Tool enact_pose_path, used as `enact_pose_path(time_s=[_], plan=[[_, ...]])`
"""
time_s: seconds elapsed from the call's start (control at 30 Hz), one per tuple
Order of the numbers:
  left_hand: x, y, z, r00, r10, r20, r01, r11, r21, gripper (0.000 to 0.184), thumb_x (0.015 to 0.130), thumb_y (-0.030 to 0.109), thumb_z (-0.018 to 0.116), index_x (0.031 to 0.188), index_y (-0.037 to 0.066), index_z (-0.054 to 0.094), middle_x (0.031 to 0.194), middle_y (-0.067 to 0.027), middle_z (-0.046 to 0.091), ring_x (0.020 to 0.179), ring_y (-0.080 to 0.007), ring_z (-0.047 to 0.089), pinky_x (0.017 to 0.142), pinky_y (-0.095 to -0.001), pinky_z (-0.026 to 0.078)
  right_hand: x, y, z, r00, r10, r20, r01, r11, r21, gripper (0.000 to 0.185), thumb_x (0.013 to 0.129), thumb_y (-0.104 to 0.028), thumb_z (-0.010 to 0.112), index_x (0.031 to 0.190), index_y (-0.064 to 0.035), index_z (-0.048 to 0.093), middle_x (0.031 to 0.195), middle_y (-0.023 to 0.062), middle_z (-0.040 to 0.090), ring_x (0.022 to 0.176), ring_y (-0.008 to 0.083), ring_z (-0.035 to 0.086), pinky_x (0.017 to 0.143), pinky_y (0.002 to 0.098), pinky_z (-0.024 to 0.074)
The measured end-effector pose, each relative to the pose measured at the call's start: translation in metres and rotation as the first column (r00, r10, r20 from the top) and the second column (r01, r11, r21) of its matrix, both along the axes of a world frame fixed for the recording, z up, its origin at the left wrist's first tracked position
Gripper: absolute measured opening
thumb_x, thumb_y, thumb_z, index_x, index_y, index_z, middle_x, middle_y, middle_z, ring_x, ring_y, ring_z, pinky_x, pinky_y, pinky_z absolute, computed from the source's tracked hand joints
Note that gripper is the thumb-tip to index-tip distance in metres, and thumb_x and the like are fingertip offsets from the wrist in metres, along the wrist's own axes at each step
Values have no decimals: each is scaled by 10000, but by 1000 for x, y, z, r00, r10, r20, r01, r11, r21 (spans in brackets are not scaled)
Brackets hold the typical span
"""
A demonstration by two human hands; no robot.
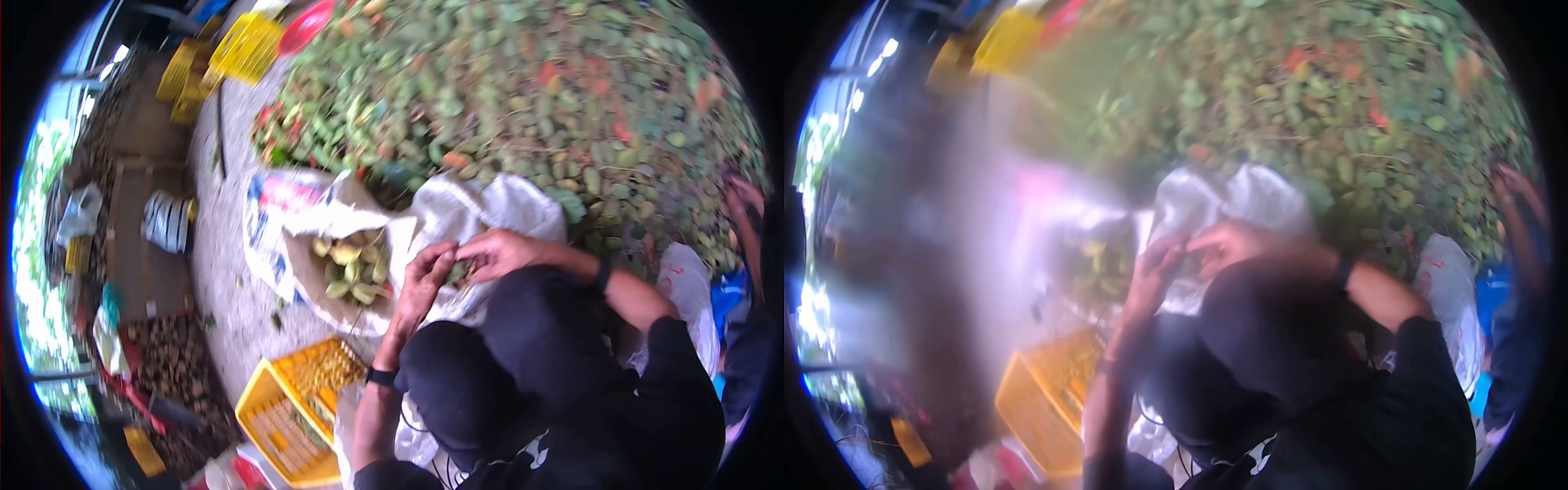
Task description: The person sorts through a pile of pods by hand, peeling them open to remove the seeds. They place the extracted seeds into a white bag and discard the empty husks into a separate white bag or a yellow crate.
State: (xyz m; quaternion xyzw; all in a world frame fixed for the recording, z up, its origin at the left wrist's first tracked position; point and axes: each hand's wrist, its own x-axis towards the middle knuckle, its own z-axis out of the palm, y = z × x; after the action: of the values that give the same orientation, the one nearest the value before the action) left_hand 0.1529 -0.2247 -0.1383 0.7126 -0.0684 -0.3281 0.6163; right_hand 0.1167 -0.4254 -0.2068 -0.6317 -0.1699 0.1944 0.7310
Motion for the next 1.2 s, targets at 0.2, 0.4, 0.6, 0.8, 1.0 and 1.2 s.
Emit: enact_pose_path(time_s=[0.2,0.4,0.6,0.8,1.0,1.2], plan=[[-49,100,47,832,464,306,-533,821,205,309,909,174,576,1177,20,565,1060,-77,628,965,-144,575,877,-254,439,-4,-109,-62,750,-652,109,647,691,-322,331,851,-106,601,1173,-39,562,1107,53,585,879,105,560,770,244,475],[-120,282,90,353,536,767,-904,405,133,436,950,337,441,1176,-27,519,1079,-130,569,989,-218,521,884,-347,418,-94,-267,-167,599,-741,304,275,-166,-947,774,790,-574,567,1343,-58,406,1388,232,362,1293,372,337,1069,435,280],[-153,383,47,297,226,928,-954,21,300,451,864,191,522,1243,-50,481,1184,-176,541,1074,-264,513,908,-360,411,-113,-179,-154,256,-901,349,573,-149,-806,399,788,-420,674,1129,-246,561,1022,119,487,790,234,620,478,316,524],[-144,381,25,267,366,891,-959,7,285,456,848,172,523,1243,-52,482,1195,-175,536,1083,-261,510,915,-355,407,-85,-122,-92,495,-718,490,838,245,-487,250,742,-191,692,961,-108,603,1018,88,485,953,273,542,815,366,441],[-140,384,24,240,459,855,-969,63,238,463,832,154,525,1243,-54,483,1207,-173,532,1092,-258,507,922,-350,403,-78,-148,-81,568,-762,312,820,494,-288,321,839,-242,662,1102,-71,594,1033,63,563,897,137,571,786,270,497],[-126,386,24,223,586,779,-968,226,108,470,816,136,526,1242,-57,484,1218,-172,527,1101,-254,504,929,-346,398,-107,-190,-127,501,-833,235,744,275,-609,534,727,-93,678,1233,-144,514,1036,64,543,895,180,572,765,314,487]])
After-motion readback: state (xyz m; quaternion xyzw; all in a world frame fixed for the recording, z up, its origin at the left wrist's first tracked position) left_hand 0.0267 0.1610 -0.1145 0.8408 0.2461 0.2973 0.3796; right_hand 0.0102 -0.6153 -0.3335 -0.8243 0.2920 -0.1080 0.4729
